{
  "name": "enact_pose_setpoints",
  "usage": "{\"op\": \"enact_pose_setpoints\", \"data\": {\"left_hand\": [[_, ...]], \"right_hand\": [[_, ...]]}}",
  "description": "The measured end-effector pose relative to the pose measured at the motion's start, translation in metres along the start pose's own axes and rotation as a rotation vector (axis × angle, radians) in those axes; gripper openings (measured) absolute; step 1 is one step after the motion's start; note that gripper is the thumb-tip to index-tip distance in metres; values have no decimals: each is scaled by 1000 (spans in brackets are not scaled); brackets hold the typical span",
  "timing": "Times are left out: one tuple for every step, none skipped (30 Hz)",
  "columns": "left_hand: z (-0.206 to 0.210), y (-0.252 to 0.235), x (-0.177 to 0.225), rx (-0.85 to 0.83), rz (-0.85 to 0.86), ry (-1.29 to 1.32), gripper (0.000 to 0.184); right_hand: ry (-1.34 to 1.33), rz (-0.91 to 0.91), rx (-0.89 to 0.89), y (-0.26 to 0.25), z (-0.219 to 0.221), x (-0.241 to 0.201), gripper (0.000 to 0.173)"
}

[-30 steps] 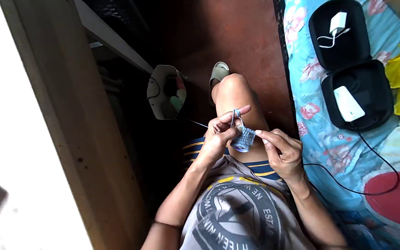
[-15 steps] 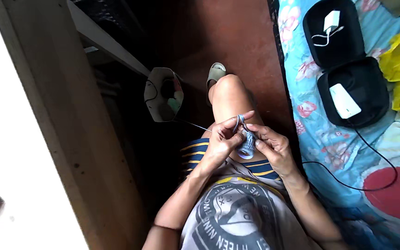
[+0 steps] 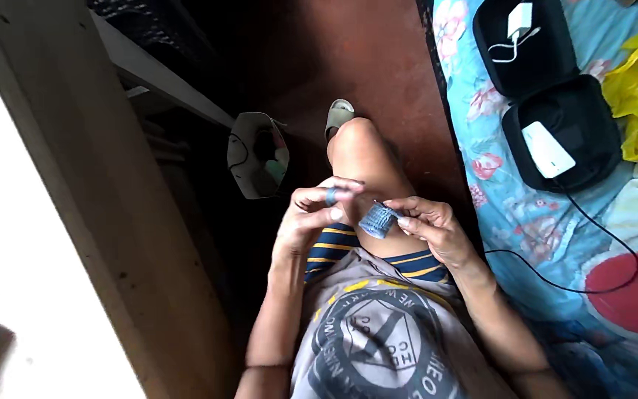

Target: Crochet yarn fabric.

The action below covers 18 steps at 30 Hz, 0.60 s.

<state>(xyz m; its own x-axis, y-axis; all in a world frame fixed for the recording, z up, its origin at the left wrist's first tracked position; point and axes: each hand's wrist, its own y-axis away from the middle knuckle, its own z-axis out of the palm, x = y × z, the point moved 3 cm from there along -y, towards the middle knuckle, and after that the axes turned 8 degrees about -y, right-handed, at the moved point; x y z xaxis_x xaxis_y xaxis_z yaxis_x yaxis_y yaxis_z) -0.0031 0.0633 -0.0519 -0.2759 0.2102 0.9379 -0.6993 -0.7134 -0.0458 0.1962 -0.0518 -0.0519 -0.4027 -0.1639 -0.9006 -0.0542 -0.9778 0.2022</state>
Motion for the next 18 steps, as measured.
{"op": "enact_pose_setpoints", "data": {"left_hand": [[10, -3, -1, 34, -13, -13, 28], [20, -6, -2, 54, -30, -41, 40], [29, -9, -4, 67, -49, -84, 51], [36, -11, -5, 79, -67, -128, 59], [42, -13, -5, 95, -76, -167, 66], [46, -14, -6, 115, -84, -196, 71], [49, -15, -6, 141, -98, -214, 74], [52, -15, -6, 180, -112, -223, 76], [55, -15, -5, 220, -139, -232, 77], [56, -14, -5, 260, -170, -236, 79], [58, -13, -4, 299, -190, -228, 79], [59, -12, -5, 335, -196, -206, 78], [59, -11, -5, 361, -200, -180, 76], [59, -11, -5, 378, -204, -157, 76], [60, -11, -5, 383, -203, -147, 75], [60, -11, -5, 382, -197, -161, 75], [60, -10, -5, 371, -177, -207, 74], [60, -9, -6, 354, -132, -301, 72]], "right_hand": [[19, -12, 8, 0, 0, 0, 31], [48, -30, 24, 0, 1, -1, 31], [90, -55, 45, 1, 1, -2, 32], [145, -80, 71, 2, 2, -4, 32], [206, -102, 96, 3, 3, -5, 31], [265, -127, 118, 4, 5, -6, 30], [315, -151, 139, 5, 6, -7, 29], [355, -171, 158, 6, 8, -6, 27], [382, -178, 178, 7, 10, -6, 25], [368, -171, 199, 7, 12, -5, 24], [301, -142, 216, 7, 13, -4, 24], [186, -86, 226, 6, 13, -3, 24], [43, -20, 230, 5, 14, -2, 24], [-80, 35, 234, 4, 15, -2, 24], [-137, 61, 238, 4, 16, -2, 23], [-103, 41, 242, 4, 17, -2, 21], [25, -24, 245, 5, 18, -2, 19], [209, -112, 246, 7, 20, -4, 16]]}}
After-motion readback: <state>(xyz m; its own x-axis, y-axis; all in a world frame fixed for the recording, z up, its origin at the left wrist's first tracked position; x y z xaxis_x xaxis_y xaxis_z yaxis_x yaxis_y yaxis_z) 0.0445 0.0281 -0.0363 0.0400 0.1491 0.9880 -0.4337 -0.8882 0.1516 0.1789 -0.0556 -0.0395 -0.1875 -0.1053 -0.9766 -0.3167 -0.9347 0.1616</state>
